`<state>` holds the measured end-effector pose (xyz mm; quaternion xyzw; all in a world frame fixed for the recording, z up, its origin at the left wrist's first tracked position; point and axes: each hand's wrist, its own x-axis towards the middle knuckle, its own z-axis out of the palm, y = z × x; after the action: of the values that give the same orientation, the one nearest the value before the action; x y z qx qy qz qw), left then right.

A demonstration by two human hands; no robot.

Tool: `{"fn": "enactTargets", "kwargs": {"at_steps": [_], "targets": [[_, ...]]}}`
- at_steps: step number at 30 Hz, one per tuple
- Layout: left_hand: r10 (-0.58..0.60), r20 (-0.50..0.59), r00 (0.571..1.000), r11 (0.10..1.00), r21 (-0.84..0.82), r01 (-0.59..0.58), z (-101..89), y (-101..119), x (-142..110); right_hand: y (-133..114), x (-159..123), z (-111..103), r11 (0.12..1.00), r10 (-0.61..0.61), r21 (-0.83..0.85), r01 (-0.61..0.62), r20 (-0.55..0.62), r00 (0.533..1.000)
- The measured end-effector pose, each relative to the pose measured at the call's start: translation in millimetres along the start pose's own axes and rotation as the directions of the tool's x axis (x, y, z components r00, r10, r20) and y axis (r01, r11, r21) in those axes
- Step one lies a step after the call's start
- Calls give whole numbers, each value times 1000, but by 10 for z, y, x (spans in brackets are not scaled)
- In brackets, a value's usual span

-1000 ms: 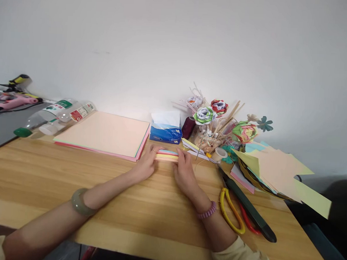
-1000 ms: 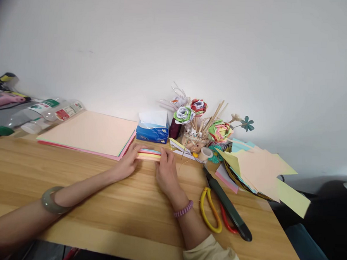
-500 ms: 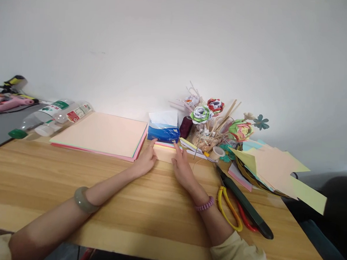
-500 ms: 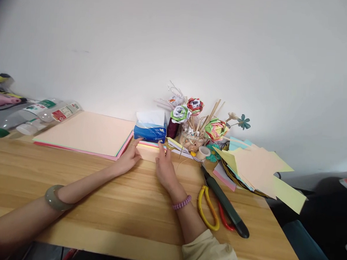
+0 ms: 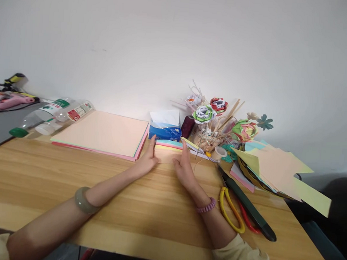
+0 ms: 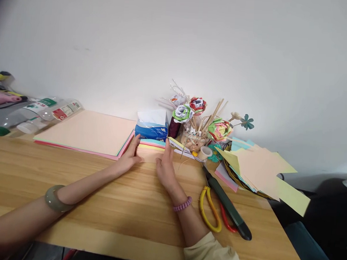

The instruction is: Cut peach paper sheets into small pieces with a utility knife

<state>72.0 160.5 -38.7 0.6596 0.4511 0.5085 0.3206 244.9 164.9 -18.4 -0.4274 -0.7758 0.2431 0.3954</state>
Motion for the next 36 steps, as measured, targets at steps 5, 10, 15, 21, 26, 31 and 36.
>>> {"fn": "enactTargets", "kwargs": {"at_steps": [5, 10, 15, 21, 26, 31, 36], "targets": [[-70, 38, 997, 997, 18, 70, -19, 98, -5, -25, -15, 33, 999, 46, -24, -45, 24, 999], [-99, 27, 995, 995, -27, 99, -59, 138, -23, -39, -13, -15, 997, 80, 19, -80, 4, 997], [-96, -25, 995, 974, -210, 88, -92, 246, 28, -56, -9, -58, 974, 118, 202, -106, -50, 992], [-85, 12, 996, 890, -449, 81, -98, 615, 3, -321, -71, -65, 782, 118, 596, -183, 146, 982], [-130, 180, 975, 843, -497, 204, -31, 810, -91, -539, -171, -48, 495, 53, 783, -377, 406, 913], [-244, 143, 959, 819, -500, 282, 5, 802, -105, -537, -223, 18, 258, 116, 836, -485, 471, 874], [-317, 75, 945, 806, -504, 310, 21, 793, -101, -517, -245, 89, 109, 172, 837, -537, 516, 839]]}}
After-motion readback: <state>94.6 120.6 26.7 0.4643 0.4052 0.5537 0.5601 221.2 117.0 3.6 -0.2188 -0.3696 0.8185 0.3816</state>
